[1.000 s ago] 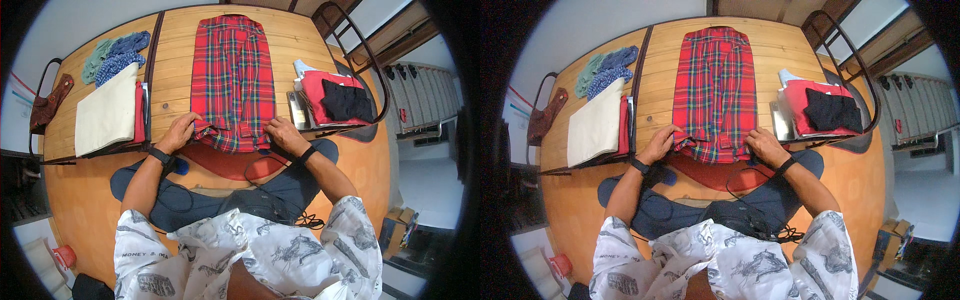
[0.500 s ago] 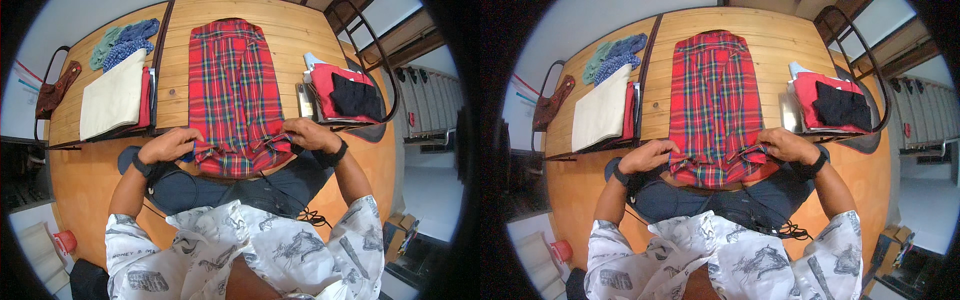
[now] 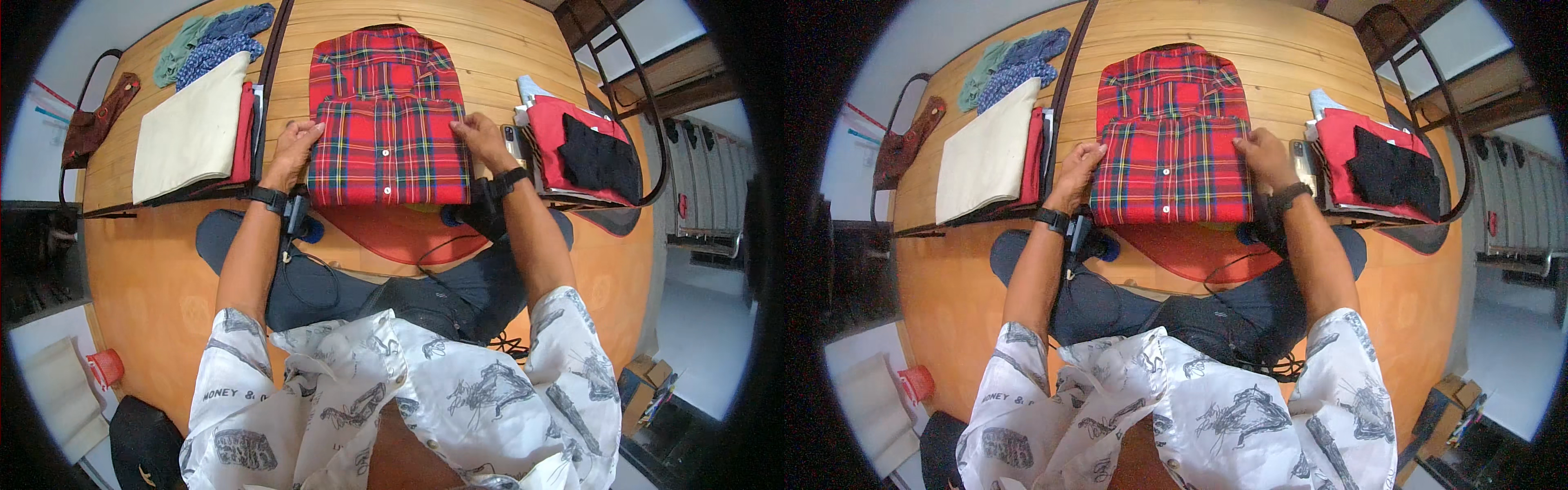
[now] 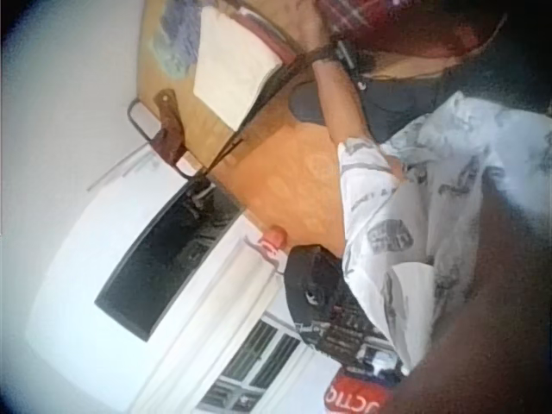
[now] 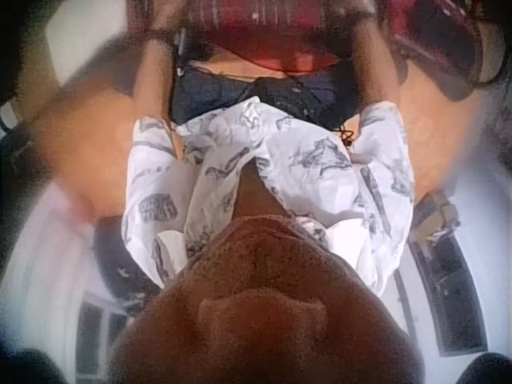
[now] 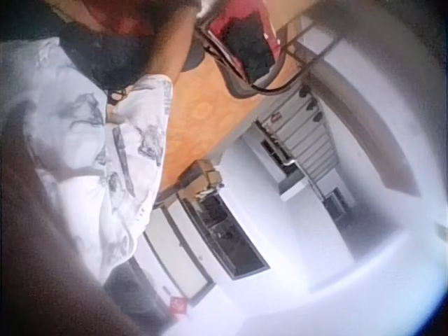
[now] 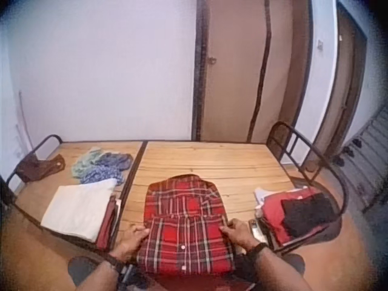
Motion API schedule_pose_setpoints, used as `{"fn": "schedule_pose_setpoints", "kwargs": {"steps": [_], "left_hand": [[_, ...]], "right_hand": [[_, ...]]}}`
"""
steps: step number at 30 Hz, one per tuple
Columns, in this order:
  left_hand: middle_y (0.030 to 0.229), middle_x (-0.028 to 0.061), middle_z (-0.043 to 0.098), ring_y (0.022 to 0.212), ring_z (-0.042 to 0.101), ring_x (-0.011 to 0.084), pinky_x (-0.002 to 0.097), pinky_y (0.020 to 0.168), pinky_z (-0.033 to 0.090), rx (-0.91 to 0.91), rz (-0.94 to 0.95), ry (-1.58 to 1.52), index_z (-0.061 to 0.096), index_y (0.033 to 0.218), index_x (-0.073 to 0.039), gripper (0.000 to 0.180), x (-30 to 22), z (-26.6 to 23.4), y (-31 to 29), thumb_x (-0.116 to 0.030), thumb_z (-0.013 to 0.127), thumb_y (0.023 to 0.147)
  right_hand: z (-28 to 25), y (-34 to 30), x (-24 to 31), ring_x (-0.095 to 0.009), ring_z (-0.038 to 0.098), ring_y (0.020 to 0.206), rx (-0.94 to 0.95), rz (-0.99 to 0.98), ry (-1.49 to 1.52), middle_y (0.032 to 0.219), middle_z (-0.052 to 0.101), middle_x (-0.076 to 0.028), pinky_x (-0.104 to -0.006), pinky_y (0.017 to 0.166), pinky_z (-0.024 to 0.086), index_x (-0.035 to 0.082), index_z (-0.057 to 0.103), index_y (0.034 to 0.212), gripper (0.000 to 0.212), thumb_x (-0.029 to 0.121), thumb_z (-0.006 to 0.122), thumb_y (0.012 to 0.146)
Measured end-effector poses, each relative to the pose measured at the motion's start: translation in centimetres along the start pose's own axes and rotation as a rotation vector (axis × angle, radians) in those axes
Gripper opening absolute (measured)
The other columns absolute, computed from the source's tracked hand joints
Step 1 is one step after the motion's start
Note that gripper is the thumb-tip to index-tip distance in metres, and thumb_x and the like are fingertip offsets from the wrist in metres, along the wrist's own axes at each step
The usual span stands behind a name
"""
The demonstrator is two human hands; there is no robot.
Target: Fold a red plaid shirt, a pair of light-colored pants, and other garments on a wooden table.
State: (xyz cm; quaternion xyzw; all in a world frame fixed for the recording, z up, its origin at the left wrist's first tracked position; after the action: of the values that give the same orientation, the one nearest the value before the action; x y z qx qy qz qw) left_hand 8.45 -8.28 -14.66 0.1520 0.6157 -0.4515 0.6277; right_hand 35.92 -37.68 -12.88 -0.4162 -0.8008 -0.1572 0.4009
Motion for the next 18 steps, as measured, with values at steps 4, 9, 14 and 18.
{"fn": "schedule_pose_setpoints", "kwargs": {"steps": [4,9,14,18], "left_hand": [[0.098,0.0075,0.066,0.088,0.064,0.0152,0.0292,0.082,0.055,-0.072,0.092,0.130,0.053,0.121,0.002,0.039,0.4,-0.2,0.1,-0.007,0.073,0.089],[0.096,0.0062,0.066,0.085,0.064,0.0142,0.0277,0.079,0.055,-0.044,0.103,0.130,0.054,0.120,-0.001,0.034,1.1,-1.3,0.7,0.003,0.067,0.089],[0.098,0.0073,0.064,0.085,0.062,0.0134,0.0260,0.076,0.053,-0.105,0.261,0.194,0.054,0.123,0.001,0.038,1.4,-1.1,0.3,0.007,0.063,0.087],[0.101,0.0075,0.063,0.087,0.062,0.0131,0.0263,0.076,0.053,-0.119,0.222,0.240,0.054,0.122,0.001,0.038,1.6,-0.8,0.4,0.007,0.060,0.085]], "right_hand": [[1.0,-1.3,-0.1,-0.034,0.069,0.094,-0.034,0.084,0.035,0.100,0.071,-0.024,-0.0413,0.084,0.052,-0.004,0.066,0.106,0.043,0.033,0.073,0.087],[0.9,-1.8,2.0,-0.032,0.070,0.091,-0.083,0.126,0.155,0.099,0.071,-0.023,-0.0408,0.082,0.053,-0.003,0.066,0.107,0.035,0.025,0.072,0.086],[0.7,-0.8,2.9,-0.032,0.070,0.091,-0.149,-0.028,0.052,0.097,0.072,-0.020,-0.0402,0.081,0.053,-0.001,0.067,0.106,0.032,0.023,0.071,0.086],[1.2,-0.6,1.4,-0.034,0.069,0.091,-0.139,-0.031,-0.091,0.097,0.072,-0.020,-0.0406,0.081,0.052,0.000,0.067,0.105,0.030,0.022,0.070,0.086]]}}
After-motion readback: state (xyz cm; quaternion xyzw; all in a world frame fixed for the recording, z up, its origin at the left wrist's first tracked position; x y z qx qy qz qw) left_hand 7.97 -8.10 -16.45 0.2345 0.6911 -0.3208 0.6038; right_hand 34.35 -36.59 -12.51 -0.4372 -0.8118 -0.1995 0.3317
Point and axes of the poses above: each hand's wrist, its own y-axis towards the middle knuckle, its own z-axis out of the palm, x = y × z, the point moved 5 cm from there along y, towards the middle knuckle
